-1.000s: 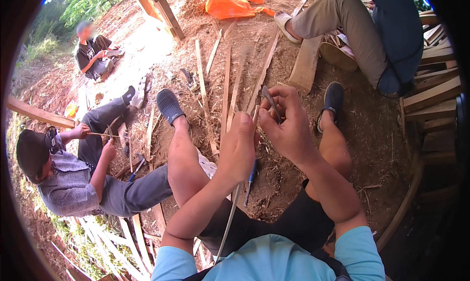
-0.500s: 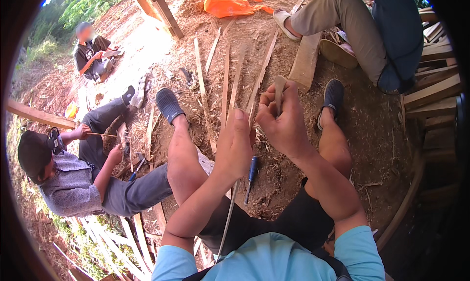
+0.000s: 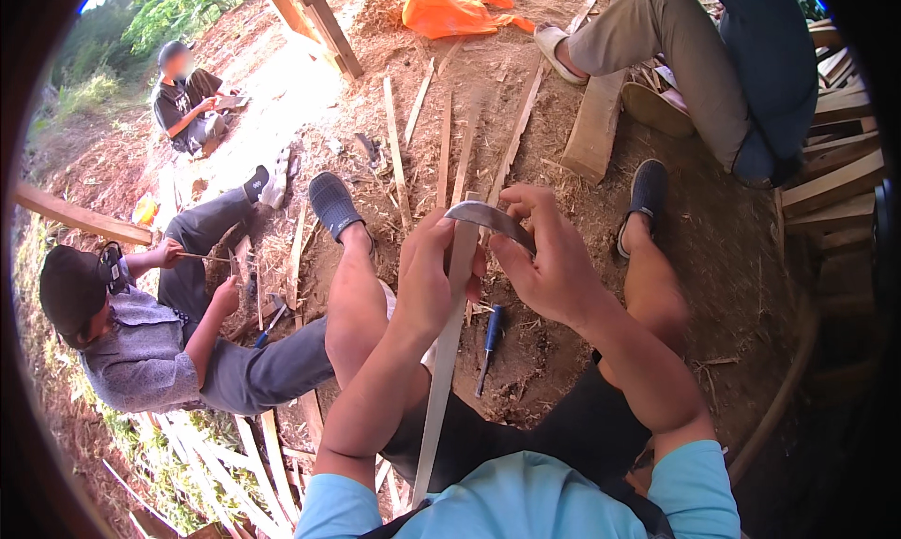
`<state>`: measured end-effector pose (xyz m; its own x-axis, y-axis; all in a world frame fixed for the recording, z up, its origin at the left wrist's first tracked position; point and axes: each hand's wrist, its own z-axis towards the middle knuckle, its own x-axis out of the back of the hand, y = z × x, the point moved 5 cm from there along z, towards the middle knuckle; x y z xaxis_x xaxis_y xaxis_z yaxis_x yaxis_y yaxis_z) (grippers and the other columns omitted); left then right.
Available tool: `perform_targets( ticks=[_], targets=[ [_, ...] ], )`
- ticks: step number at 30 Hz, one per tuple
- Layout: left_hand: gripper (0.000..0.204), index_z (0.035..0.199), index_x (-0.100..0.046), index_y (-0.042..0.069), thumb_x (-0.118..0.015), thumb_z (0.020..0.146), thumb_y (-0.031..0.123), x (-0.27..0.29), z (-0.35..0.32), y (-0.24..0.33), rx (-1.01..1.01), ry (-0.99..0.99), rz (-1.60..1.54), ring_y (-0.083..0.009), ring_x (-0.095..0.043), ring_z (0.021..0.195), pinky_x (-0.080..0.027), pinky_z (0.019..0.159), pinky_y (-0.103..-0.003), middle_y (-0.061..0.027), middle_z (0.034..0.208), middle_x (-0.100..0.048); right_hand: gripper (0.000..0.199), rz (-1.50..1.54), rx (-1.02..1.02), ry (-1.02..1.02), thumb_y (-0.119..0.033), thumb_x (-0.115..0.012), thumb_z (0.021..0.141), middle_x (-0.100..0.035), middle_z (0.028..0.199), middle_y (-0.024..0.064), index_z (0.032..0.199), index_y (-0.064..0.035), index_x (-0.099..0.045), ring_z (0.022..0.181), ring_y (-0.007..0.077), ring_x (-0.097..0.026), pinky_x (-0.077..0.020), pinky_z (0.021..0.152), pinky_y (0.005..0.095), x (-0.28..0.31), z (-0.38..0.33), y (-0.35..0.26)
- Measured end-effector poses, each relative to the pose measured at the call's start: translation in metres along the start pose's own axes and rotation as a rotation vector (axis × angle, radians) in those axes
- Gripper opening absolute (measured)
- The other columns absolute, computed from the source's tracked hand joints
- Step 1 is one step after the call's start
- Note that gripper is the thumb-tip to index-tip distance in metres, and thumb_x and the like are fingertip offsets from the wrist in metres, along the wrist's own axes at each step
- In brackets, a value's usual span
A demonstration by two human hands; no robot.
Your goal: The person sits on the ground and uses a curved blade to shave thin strips from a long piece of wood. They repeatedly pull the blade along the wood to create shavings, while other people work nearby.
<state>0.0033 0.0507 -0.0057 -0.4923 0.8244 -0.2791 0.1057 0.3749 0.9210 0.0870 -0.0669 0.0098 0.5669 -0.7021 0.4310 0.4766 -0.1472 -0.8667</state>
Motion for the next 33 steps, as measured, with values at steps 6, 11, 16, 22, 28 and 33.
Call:
perform_targets(
  ticks=[6,11,16,22,28,33],
  targets=[
    [0.026,0.094,-0.052,-0.002,-0.037,0.085,0.018,0.004,0.001,-0.002,-0.009,-0.075,0.027,-0.0195,-0.055,0.048,-0.046,0.043,-0.028,-0.0123,0.066,-0.058,0.026,-0.058,0.167,0.007,-0.012,-0.057,0.090,-0.055,0.096,0.0151,0.115,-0.0073,-0.049,0.081,0.0330,-0.060,-0.0480,0.068,0.0398,0.001,-0.004,0.000],
    [0.026,0.095,-0.052,-0.002,-0.038,0.086,0.018,0.005,0.002,-0.004,-0.044,-0.137,0.044,-0.0186,-0.054,0.045,-0.045,0.040,-0.027,-0.0115,0.064,-0.057,0.023,-0.055,0.228,-0.009,-0.012,-0.058,0.089,-0.054,0.090,0.0141,0.111,-0.0072,-0.054,0.079,0.0325,-0.059,-0.0473,0.067,0.0400,0.005,-0.005,-0.003],
    [0.028,0.094,-0.053,-0.001,-0.037,0.088,0.021,0.007,0.005,-0.006,-0.058,-0.178,0.008,-0.0168,-0.051,0.041,-0.041,0.036,-0.025,-0.0113,0.061,-0.056,0.021,-0.032,0.259,-0.067,-0.011,-0.060,0.088,-0.055,0.086,0.0132,0.108,-0.0062,-0.057,0.077,0.0317,-0.059,-0.0463,0.065,0.0395,0.005,-0.006,-0.002],
    [0.034,0.094,-0.052,-0.002,-0.036,0.089,0.027,0.006,0.004,-0.008,-0.022,-0.166,-0.055,-0.0163,-0.048,0.036,-0.038,0.032,-0.025,-0.0113,0.058,-0.054,0.016,0.095,0.276,-0.051,-0.008,-0.062,0.085,-0.057,0.084,0.0124,0.101,-0.0048,-0.062,0.074,0.0299,-0.060,-0.0467,0.064,0.0368,0.006,-0.005,0.000],
    [0.041,0.095,-0.051,-0.003,-0.036,0.089,0.035,0.005,-0.006,0.007,-0.069,-0.215,-0.122,-0.0155,-0.045,0.034,-0.037,0.031,-0.024,-0.0108,0.057,-0.053,0.019,0.052,0.303,-0.015,-0.005,-0.064,0.084,-0.059,0.086,0.0119,0.102,-0.0039,-0.063,0.071,0.0270,-0.061,-0.0481,0.061,0.0341,0.012,-0.004,-0.010],
    [0.041,0.094,-0.050,-0.002,-0.035,0.089,0.036,0.005,-0.006,0.008,-0.062,-0.209,-0.087,-0.0152,-0.044,0.034,-0.035,0.031,-0.024,-0.0101,0.056,-0.053,0.016,0.057,0.305,-0.003,-0.004,-0.063,0.084,-0.059,0.086,0.0118,0.101,-0.0027,-0.064,0.069,0.0248,-0.061,-0.0480,0.059,0.0331,0.013,-0.005,-0.011]
  ],
)
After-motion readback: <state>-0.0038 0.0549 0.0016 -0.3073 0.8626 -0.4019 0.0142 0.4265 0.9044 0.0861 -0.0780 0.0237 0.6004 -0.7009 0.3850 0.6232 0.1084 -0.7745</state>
